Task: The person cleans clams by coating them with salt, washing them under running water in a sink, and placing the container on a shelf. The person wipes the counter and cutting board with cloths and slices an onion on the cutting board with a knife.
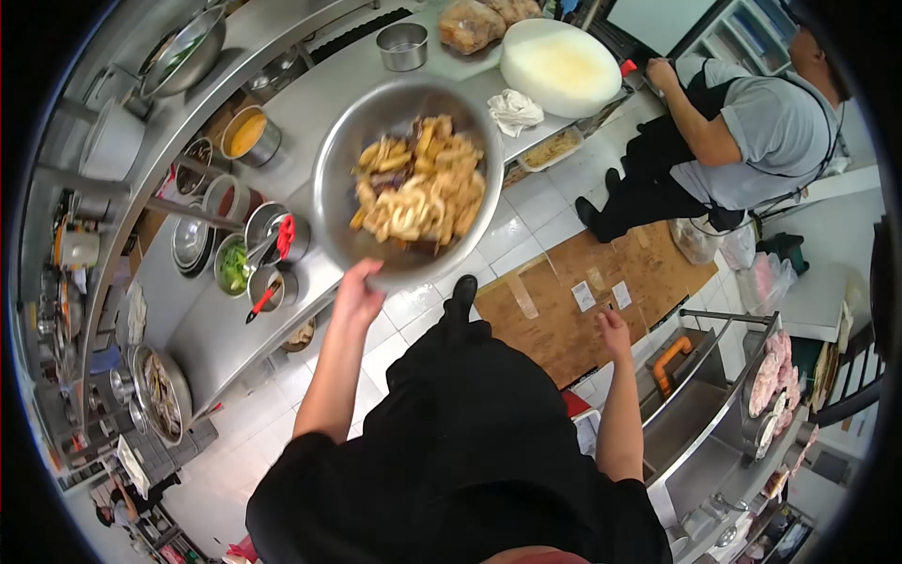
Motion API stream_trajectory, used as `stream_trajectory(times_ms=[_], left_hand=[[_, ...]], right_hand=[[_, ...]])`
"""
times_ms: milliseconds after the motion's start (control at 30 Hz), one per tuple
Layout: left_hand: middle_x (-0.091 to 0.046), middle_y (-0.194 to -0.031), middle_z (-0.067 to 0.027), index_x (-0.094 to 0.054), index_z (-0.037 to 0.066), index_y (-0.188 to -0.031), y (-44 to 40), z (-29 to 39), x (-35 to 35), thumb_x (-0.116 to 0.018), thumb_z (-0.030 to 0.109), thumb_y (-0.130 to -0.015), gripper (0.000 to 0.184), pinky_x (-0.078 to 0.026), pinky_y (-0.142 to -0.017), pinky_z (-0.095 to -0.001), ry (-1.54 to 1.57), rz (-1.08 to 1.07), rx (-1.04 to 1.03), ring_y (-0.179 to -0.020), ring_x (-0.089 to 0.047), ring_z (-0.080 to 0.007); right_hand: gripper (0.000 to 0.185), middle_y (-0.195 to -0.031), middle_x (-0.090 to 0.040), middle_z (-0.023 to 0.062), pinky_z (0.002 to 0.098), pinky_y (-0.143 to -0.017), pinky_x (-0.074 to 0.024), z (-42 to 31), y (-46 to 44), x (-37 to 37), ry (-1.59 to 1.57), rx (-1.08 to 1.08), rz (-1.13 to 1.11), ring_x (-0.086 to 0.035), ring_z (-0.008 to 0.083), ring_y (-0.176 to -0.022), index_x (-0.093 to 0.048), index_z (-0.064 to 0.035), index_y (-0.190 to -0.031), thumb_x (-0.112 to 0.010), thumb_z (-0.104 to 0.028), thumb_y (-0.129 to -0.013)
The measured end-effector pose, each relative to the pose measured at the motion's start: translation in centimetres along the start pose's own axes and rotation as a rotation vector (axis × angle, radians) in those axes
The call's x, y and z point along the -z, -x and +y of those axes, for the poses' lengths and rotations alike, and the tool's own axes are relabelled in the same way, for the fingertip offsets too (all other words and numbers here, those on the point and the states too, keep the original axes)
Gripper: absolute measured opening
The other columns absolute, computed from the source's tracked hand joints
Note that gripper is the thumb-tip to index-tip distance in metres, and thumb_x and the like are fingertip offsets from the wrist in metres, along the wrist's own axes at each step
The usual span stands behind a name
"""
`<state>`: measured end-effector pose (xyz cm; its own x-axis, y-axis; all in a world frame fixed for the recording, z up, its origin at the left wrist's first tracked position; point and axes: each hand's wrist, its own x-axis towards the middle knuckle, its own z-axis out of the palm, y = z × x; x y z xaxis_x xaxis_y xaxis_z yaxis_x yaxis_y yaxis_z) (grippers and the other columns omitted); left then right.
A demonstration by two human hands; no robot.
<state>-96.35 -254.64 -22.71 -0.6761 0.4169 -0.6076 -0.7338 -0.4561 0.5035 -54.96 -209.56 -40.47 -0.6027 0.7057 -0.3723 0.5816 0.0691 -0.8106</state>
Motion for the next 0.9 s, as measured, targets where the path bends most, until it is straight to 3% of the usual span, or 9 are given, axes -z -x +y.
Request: stream_trajectory(times_ms=[167, 233, 267, 333, 467, 667, 767, 833, 900], left_hand=[[-0.065, -0.105, -0.0093, -0.057, 0.003, -0.105, -19.8, -3.8, -8.8, -0.064, 0.001, -0.084, 0.023, -0.056, -0.09, -0.0377, 0.191, -0.078, -0.066, -0.095, -0.066, -0.0236], [-0.065, -0.104, -0.0091, -0.057, 0.003, -0.104, -25.4, -4.1, -10.5, -0.065, 0.001, -0.084, 0.022, -0.057, -0.086, -0.0363, 0.184, -0.057, -0.104, -0.093, -0.066, -0.0232], [-0.065, -0.103, -0.0089, -0.058, 0.003, -0.103, -26.8, -4.6, -11.0, -0.065, 0.001, -0.084, 0.021, -0.058, -0.083, -0.0348, 0.184, -0.022, -0.149, -0.092, -0.066, -0.0227], [-0.065, -0.102, -0.0087, -0.058, 0.003, -0.103, -27.9, -4.8, -11.2, -0.066, 0.001, -0.083, 0.021, -0.059, -0.081, -0.0335, 0.199, 0.029, -0.157, -0.09, -0.066, -0.0224], [-0.067, -0.104, -0.0085, -0.059, 0.005, -0.109, -26.7, -4.8, -9.1, -0.067, 0.006, -0.085, 0.026, -0.059, -0.083, -0.0382, 0.238, 0.119, -0.227, -0.098, -0.067, -0.0228], [-0.068, -0.1, -0.008, -0.059, 0.004, -0.11, -21.5, -3.6, -9.6, -0.061, 0.018, -0.092, 0.023, -0.056, -0.059, -0.0245, -0.038, 0.297, -0.193, -0.09, -0.07, -0.0213], [-0.061, -0.132, -0.0145, -0.037, 0.005, -0.143, -20.8, -5.2, -14.3, -0.053, 0.033, -0.1, 0.054, -0.054, -0.059, -0.0227, -0.083, 0.136, -0.022, -0.111, -0.066, -0.0247], [-0.057, -0.139, -0.0145, -0.025, 0.009, -0.154, -20.1, -6.2, -18.2, -0.051, 0.044, -0.102, 0.068, -0.058, -0.071, -0.0286, -0.26, 0.038, 0.043, -0.116, -0.063, -0.0245], [-0.058, -0.138, -0.0106, -0.026, 0.014, -0.156, -18.4, -8.7, -22.4, -0.053, 0.047, -0.101, 0.07, -0.057, -0.081, -0.0339, -0.842, -0.183, -0.039, -0.118, -0.062, -0.0217]], right_hand=[[0.037, -0.092, -0.067, 0.0005, 0.0255, -0.056, -0.0478, 2.7, 5.6, 0.4, 0.057, -0.121, -0.107, -0.06, 0.0106, -0.07, -0.062, -0.0065, -0.127, -0.061, -0.031, -0.1], [0.032, -0.098, -0.071, 0.0079, 0.0298, -0.064, -0.0529, 4.9, 10.5, 0.8, -0.093, -0.491, 0.104, -0.065, 0.0159, -0.081, -0.066, 0.0005, -0.119, -0.061, -0.024, -0.099], [0.035, -0.093, -0.07, 0.008, 0.0318, -0.053, -0.0507, 11.2, 13.6, 0.7, -0.271, -0.368, 0.23, -0.066, 0.0181, -0.076, -0.066, 0.0011, -0.114, -0.06, -0.03, -0.099], [0.04, -0.087, -0.07, 0.008, 0.0345, -0.052, -0.0508, 9.7, 19.6, 1.7, 0.06, -0.646, 0.244, -0.067, 0.0191, -0.076, -0.067, 0.002, -0.105, -0.058, -0.037, -0.098], [0.039, -0.093, -0.069, 0.0092, 0.0362, -0.055, -0.0516, 11.8, 25.3, 1.5, -0.159, -0.901, 0.198, -0.067, 0.0205, -0.08, -0.065, -0.0001, -0.109, -0.056, -0.037, -0.099], [0.039, -0.102, -0.067, 0.0109, 0.0387, -0.058, -0.0528, 12.8, 17.7, 4.0, -0.305, -0.863, 0.045, -0.067, 0.0226, -0.086, -0.062, -0.0032, -0.115, -0.054, -0.037, -0.099], [0.039, -0.107, -0.066, 0.0118, 0.04, -0.059, -0.0534, 13.6, 11.2, 7.2, -0.307, -0.784, -0.05, -0.067, 0.0237, -0.089, -0.061, -0.0048, -0.118, -0.052, -0.038, -0.099], [0.039, -0.11, -0.066, 0.0123, 0.0409, -0.061, -0.0538, 14.6, 6.7, 9.8, -0.297, -0.738, -0.089, -0.067, 0.0244, -0.091, -0.06, -0.0058, -0.121, -0.052, -0.038, -0.099], [0.04, -0.113, -0.066, 0.0129, 0.0417, -0.062, -0.0543, 16.4, 1.4, 13.2, -0.287, -0.687, -0.085, -0.067, 0.0251, -0.093, -0.059, -0.0069, -0.123, -0.051, -0.038, -0.099]])
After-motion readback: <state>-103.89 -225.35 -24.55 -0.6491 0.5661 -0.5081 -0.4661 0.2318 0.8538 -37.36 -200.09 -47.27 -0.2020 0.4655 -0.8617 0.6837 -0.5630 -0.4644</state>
